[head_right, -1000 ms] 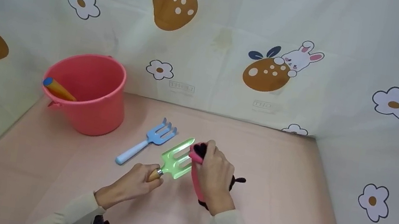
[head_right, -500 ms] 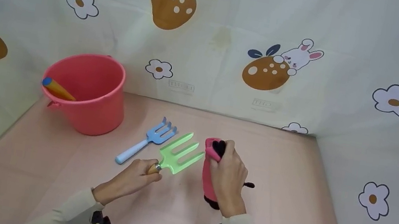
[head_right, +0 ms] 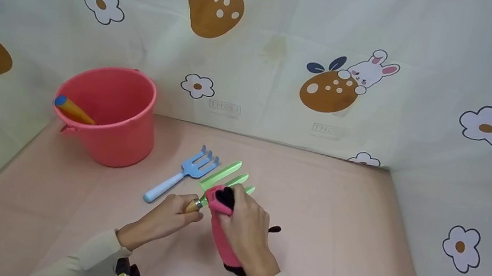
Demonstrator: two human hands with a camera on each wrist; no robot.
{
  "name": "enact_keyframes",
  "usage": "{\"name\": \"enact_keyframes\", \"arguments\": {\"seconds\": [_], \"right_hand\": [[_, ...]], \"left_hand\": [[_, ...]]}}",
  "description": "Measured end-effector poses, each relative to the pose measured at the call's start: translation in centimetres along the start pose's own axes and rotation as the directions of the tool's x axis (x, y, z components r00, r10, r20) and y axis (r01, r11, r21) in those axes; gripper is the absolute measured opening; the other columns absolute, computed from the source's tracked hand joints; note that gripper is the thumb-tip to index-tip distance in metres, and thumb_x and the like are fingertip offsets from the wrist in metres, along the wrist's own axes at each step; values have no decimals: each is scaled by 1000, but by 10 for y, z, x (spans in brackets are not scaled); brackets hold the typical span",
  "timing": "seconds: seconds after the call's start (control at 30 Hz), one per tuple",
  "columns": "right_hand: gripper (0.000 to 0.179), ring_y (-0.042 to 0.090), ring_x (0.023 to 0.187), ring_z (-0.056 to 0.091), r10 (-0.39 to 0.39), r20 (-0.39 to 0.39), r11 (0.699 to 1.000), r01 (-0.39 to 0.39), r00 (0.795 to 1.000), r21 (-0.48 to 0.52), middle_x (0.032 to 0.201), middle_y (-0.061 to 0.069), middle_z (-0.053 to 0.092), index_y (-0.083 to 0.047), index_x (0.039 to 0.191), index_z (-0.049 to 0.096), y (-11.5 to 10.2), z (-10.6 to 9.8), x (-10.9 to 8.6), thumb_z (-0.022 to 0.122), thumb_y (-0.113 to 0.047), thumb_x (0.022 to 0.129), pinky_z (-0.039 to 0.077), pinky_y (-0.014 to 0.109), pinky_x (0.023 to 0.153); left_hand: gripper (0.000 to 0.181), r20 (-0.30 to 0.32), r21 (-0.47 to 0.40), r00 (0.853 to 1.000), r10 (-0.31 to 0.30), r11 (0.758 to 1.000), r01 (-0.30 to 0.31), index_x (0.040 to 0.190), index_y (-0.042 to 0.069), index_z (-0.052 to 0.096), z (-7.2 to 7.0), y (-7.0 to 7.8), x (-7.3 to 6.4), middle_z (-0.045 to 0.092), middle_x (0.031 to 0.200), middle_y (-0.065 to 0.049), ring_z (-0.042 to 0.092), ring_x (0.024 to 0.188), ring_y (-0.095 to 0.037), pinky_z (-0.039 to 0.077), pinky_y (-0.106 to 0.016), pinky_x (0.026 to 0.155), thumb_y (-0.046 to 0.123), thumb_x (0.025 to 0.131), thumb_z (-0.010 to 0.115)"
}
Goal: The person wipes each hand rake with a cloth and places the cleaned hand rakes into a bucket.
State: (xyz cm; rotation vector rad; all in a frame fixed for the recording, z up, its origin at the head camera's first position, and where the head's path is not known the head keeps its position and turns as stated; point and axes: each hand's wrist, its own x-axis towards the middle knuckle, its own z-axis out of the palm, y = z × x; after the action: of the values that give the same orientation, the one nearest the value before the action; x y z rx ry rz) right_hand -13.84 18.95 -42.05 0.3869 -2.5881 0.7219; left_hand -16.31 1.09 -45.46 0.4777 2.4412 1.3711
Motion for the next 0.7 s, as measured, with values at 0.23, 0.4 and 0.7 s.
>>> {"name": "enact_keyframes", "arguments": {"seconds": [0.23,0.4,0.7], "right_hand": [[31,11,60,55,-43,28,997,44,999,-64,74,5,62,-7,96,54,-7,5,0,76,-15,76,49,27,58],[30,11,59,53,-61,19,991,63,998,-121,72,4,60,-8,92,53,-6,8,0,76,-14,75,49,28,56],[33,14,58,57,-165,-78,970,148,983,-191,72,5,62,-7,95,54,-3,16,1,76,-9,71,50,29,51]], "left_hand": [[14,-5,46,999,51,998,-50,77,10,50,2,4,0,37,57,5,40,49,-8,30,-18,46,13,90,55],[14,-3,64,997,78,995,-77,76,10,49,4,4,-1,37,57,6,39,49,-6,30,-18,46,13,89,54],[17,-5,155,992,127,980,-125,73,11,45,5,5,-2,32,54,8,33,45,-3,25,-17,42,11,87,53]]}}
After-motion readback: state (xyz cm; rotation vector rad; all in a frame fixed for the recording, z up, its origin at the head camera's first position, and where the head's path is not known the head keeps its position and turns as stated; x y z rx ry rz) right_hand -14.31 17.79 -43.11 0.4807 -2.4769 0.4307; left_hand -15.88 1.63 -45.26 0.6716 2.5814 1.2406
